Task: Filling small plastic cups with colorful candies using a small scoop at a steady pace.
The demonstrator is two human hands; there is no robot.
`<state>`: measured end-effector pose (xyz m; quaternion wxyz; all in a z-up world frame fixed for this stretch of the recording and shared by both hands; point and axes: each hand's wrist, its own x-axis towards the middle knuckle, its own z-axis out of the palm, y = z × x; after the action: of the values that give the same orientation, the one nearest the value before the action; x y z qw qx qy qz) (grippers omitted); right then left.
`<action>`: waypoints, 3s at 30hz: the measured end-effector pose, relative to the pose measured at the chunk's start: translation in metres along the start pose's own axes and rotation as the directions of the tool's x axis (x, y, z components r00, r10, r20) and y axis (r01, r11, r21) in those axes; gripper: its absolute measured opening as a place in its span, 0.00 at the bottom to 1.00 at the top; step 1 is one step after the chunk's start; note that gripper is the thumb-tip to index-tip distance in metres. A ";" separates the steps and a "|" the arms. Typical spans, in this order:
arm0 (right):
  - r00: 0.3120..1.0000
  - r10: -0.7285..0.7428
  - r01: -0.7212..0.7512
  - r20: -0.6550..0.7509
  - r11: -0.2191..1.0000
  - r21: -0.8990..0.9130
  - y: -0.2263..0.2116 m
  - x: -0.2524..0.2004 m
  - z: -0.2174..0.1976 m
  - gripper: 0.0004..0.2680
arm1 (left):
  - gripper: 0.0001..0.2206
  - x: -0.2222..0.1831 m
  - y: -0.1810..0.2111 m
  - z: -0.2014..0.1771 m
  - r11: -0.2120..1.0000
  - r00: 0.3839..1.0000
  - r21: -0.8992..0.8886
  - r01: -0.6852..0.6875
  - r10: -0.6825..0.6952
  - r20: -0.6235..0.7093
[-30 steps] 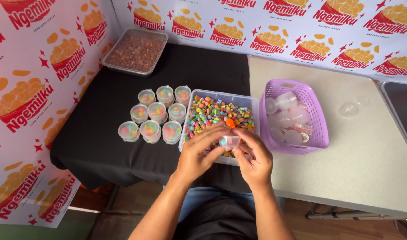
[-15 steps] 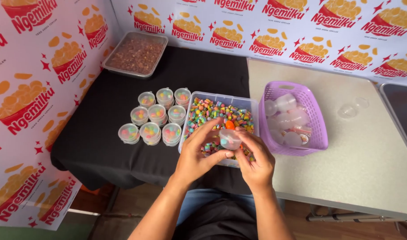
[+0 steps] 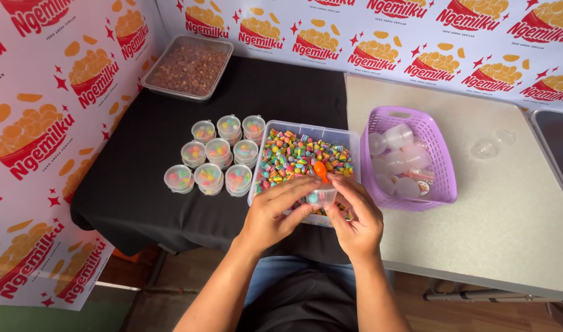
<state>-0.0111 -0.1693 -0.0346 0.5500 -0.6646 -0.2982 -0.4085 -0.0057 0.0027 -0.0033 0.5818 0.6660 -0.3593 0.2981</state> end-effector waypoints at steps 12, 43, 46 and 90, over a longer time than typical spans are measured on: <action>0.998 -0.066 0.063 -0.007 0.980 -0.187 -0.014 0.008 -0.003 0.11 | 0.18 0.013 0.015 -0.005 0.999 0.999 -0.049 -0.018 0.020 0.025; 0.995 -0.102 0.103 0.017 0.971 -0.217 -0.022 0.013 -0.006 0.09 | 0.10 0.011 0.017 -0.009 0.992 0.994 -0.059 -0.110 0.110 0.002; 0.995 -0.101 0.100 0.009 0.973 -0.206 -0.011 0.009 -0.003 0.11 | 0.16 0.011 0.016 -0.011 0.993 0.997 -0.089 0.076 -0.073 0.036; 0.971 0.222 -0.211 0.090 0.970 -0.121 0.025 -0.017 -0.003 0.16 | 0.15 0.035 -0.205 -0.226 0.660 0.822 0.658 0.363 -0.559 0.108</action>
<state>0.0016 -0.1767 -0.0612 0.5378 -0.7426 -0.2287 -0.3272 0.1878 0.2354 -0.0567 0.3293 0.9236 -0.1443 0.1330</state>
